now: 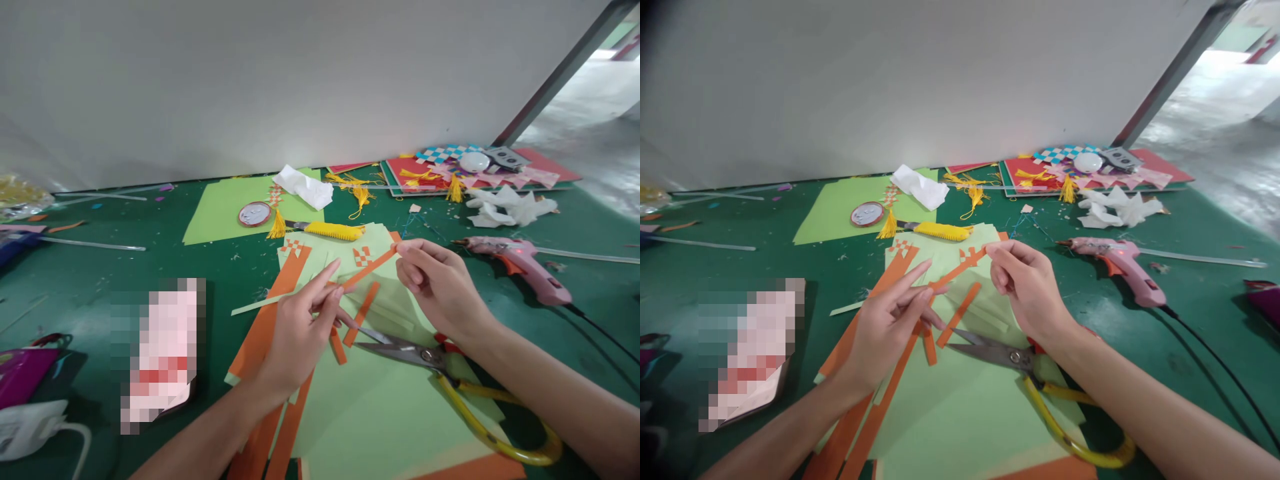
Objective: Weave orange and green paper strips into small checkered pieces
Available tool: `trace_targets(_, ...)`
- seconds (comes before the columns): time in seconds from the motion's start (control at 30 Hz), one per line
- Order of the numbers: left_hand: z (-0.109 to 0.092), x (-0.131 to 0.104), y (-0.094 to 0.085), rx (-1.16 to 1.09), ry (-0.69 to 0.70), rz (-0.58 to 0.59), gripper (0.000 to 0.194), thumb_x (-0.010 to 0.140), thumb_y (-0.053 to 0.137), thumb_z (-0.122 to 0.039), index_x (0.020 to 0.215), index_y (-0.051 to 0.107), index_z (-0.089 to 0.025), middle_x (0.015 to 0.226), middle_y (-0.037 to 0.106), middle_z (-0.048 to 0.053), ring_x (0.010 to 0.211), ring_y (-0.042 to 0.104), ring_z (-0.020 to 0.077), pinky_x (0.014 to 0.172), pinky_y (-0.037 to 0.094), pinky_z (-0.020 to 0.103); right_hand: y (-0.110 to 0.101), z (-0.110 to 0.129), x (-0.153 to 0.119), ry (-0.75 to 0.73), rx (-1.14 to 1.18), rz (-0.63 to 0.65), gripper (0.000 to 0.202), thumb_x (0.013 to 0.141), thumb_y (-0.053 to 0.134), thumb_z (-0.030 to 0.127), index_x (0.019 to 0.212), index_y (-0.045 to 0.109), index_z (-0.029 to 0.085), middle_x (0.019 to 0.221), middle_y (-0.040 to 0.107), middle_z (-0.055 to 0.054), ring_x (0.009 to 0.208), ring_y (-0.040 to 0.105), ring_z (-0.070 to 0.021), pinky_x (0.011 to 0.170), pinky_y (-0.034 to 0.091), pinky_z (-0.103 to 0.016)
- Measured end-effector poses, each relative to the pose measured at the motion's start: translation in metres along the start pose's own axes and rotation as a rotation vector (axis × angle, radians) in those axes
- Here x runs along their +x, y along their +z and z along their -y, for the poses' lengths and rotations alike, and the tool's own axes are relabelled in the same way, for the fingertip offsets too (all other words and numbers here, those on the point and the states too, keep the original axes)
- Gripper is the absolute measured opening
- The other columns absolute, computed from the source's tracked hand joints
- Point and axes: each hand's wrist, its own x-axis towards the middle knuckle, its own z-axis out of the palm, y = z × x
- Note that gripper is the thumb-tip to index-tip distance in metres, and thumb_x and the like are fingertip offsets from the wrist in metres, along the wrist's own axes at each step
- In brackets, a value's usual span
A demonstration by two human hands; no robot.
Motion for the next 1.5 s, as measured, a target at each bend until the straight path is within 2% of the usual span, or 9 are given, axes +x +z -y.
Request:
trace_targets(0.27, -0.001, 0.001, -0.002, 0.040, 0.047, 0.016, 0.046, 0.095, 0.046, -0.034, 0.140, 0.045, -0.023, 0.096, 0.074, 0.006, 0.063, 0.071, 0.0146, 0.057, 0.052, 0.023, -0.001, -0.002, 0.002, -0.028, -0.030, 0.006, 0.031, 0.081, 0.067, 0.030, 0.056, 0.051, 0.021, 0.048, 0.035, 0.005, 0.045, 0.033, -0.0095, 0.044, 0.021, -0.029)
trace_targets(0.43, -0.002, 0.001, -0.003, 0.054, 0.039, 0.010, 0.048, 0.096, 0.044, -0.035, 0.141, 0.044, -0.020, 0.069, 0.074, 0.003, 0.086, 0.072, 0.0214, 0.069, 0.054, 0.027, 0.000, -0.001, 0.001, -0.012, 0.000, -0.009, 0.030, 0.080, 0.068, 0.028, 0.056, 0.052, 0.020, 0.047, 0.036, 0.005, 0.044, 0.033, -0.0087, 0.044, 0.021, -0.028)
trace_targets(0.57, -0.002, 0.001, -0.002, -0.004, 0.032, -0.009, 0.048, 0.098, 0.039, -0.039, 0.142, 0.042, -0.020, 0.069, 0.074, 0.003, 0.101, 0.068, 0.0226, 0.082, 0.053, 0.031, 0.002, -0.001, -0.001, -0.005, 0.038, 0.009, 0.023, 0.080, 0.068, 0.025, 0.061, 0.058, 0.018, 0.046, 0.038, 0.006, 0.043, 0.034, -0.0070, 0.043, 0.022, -0.025)
trace_targets(0.67, -0.004, 0.002, -0.001, -0.113, -0.049, 0.024, 0.051, 0.097, 0.036, -0.047, 0.137, 0.047, -0.019, 0.083, 0.075, 0.006, 0.091, 0.071, 0.0221, 0.078, 0.054, 0.032, 0.002, -0.003, -0.006, -0.019, -0.019, 0.110, 0.014, 0.082, 0.067, 0.026, 0.071, 0.065, 0.019, 0.044, 0.040, 0.006, 0.042, 0.035, -0.0068, 0.042, 0.024, -0.024)
trace_targets(0.8, -0.009, 0.003, -0.001, -0.263, -0.157, 0.158, 0.048, 0.096, 0.036, -0.049, 0.110, 0.065, -0.014, 0.082, 0.074, 0.007, 0.075, 0.072, 0.0193, 0.075, 0.055, 0.030, 0.001, -0.006, -0.013, -0.057, -0.180, 0.274, 0.009, 0.081, 0.069, 0.029, 0.082, 0.072, 0.020, 0.045, 0.045, 0.006, 0.041, 0.037, -0.0069, 0.041, 0.027, -0.023)
trace_targets(0.9, -0.014, 0.004, -0.002, -0.342, -0.230, 0.290, 0.045, 0.094, 0.040, -0.049, 0.092, 0.067, -0.013, 0.079, 0.073, 0.008, 0.063, 0.069, 0.0170, 0.063, 0.054, 0.027, 0.002, -0.005, -0.016, -0.067, -0.256, 0.335, 0.010, 0.080, 0.070, 0.030, 0.079, 0.074, 0.021, 0.054, 0.056, 0.003, 0.043, 0.040, -0.0057, 0.040, 0.030, -0.021)
trace_targets(1.03, -0.015, 0.005, -0.004, -0.338, -0.224, 0.434, 0.039, 0.094, 0.045, -0.043, 0.083, 0.068, -0.013, 0.076, 0.071, 0.007, 0.061, 0.066, 0.0134, 0.063, 0.051, 0.024, 0.004, -0.004, -0.017, -0.075, -0.268, 0.406, 0.009, 0.083, 0.067, 0.029, 0.081, 0.075, 0.023, 0.064, 0.063, 0.002, 0.047, 0.043, -0.0047, 0.041, 0.035, -0.017)
trace_targets(1.4, -0.012, 0.007, -0.003, -0.415, -0.196, 0.428, 0.031, 0.093, 0.050, -0.040, 0.087, 0.066, -0.014, 0.074, 0.068, 0.004, 0.060, 0.065, 0.0112, 0.058, 0.050, 0.020, 0.006, -0.004, -0.018, -0.064, -0.277, 0.480, 0.010, 0.084, 0.066, 0.027, 0.081, 0.074, 0.021, 0.065, 0.064, 0.002, 0.047, 0.044, -0.0035, 0.042, 0.038, -0.014)
trace_targets(1.5, -0.011, 0.007, -0.003, -0.438, -0.205, 0.400, 0.030, 0.093, 0.051, -0.039, 0.086, 0.065, -0.014, 0.072, 0.067, 0.002, 0.058, 0.065, 0.0110, 0.057, 0.050, 0.021, 0.005, -0.006, -0.019, -0.101, -0.349, 0.435, 0.013, 0.085, 0.064, 0.029, 0.092, 0.074, 0.023, 0.062, 0.059, 0.004, 0.047, 0.044, -0.0042, 0.042, 0.036, -0.016)
